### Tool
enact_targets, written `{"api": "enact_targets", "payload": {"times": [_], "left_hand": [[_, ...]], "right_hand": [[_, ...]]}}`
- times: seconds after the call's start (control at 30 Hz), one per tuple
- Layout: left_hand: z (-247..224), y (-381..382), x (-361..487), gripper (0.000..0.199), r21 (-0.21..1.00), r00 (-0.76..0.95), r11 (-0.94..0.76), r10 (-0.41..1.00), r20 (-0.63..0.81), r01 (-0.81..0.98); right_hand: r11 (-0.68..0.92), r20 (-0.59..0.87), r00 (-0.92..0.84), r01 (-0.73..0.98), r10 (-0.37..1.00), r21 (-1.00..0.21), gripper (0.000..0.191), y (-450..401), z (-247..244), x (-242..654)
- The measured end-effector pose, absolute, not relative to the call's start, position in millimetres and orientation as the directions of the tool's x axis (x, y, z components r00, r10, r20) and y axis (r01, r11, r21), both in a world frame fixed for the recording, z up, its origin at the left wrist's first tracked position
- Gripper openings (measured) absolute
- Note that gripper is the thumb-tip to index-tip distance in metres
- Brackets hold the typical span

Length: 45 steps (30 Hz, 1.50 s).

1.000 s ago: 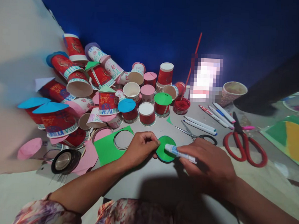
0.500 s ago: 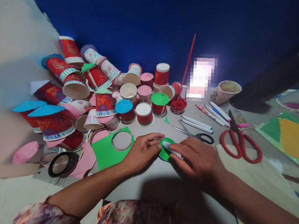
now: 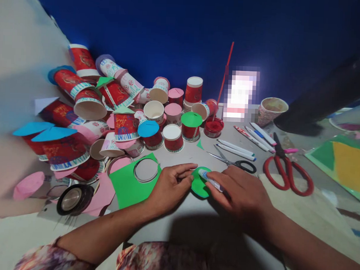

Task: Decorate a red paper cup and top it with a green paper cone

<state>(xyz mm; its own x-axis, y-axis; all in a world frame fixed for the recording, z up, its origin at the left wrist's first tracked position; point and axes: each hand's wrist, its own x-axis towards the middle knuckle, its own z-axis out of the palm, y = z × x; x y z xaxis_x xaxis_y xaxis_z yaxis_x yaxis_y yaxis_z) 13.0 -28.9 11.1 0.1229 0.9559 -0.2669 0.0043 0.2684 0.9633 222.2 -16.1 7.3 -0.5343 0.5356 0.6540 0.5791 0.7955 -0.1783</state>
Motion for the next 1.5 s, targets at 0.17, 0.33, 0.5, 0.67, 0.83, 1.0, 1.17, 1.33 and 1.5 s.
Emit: {"api": "enact_targets", "payload": {"times": [0.17, 0.33, 0.5, 0.67, 0.83, 1.0, 1.17, 1.33, 1.5], "left_hand": [[9, -20, 10, 0.032, 0.881, 0.187, 0.403, 0.912, -0.364, -0.248], [9, -17, 9, 0.028, 0.919, 0.136, 0.387, 0.917, -0.375, -0.077], [10, -20, 11, 0.026, 0.922, 0.128, 0.382, 0.919, -0.373, -0.058], [9, -21, 12, 0.027, 0.919, 0.113, 0.379, 0.923, -0.367, -0.109], [3, -21, 11, 0.041, 0.843, 0.236, 0.452, 0.888, -0.394, -0.292], [-1, -24, 13, 0.041, 0.847, 0.299, 0.439, 0.886, -0.354, -0.298], [4, -27, 14, 0.044, 0.896, 0.258, 0.387, 0.908, -0.329, -0.218], [7, -26, 15, 0.039, 0.873, 0.186, 0.391, 0.919, -0.349, -0.291], [4, -24, 13, 0.043, 0.806, 0.221, 0.479, 0.877, -0.427, -0.346]], "right_hand": [[0.825, 0.618, -0.580, 0.519, 0.531, -0.223, 0.013, -16, 6, 223], [0.845, 0.609, -0.609, 0.488, 0.508, -0.218, 0.015, -18, 7, 220], [0.836, 0.634, -0.594, 0.523, 0.496, -0.164, 0.012, -18, 7, 220], [0.830, 0.646, -0.567, 0.521, 0.510, -0.198, 0.012, -17, 7, 224], [0.848, 0.636, -0.585, 0.474, 0.503, -0.235, 0.011, -17, 6, 223], [0.843, 0.653, -0.581, 0.509, 0.486, -0.175, 0.010, -19, 6, 220], [0.826, 0.669, -0.559, 0.543, 0.490, -0.152, 0.013, -18, 9, 223], [0.820, 0.658, -0.550, 0.539, 0.515, -0.192, 0.013, -17, 6, 225], [0.851, 0.591, -0.633, 0.485, 0.500, -0.201, 0.017, -18, 2, 224]]}}
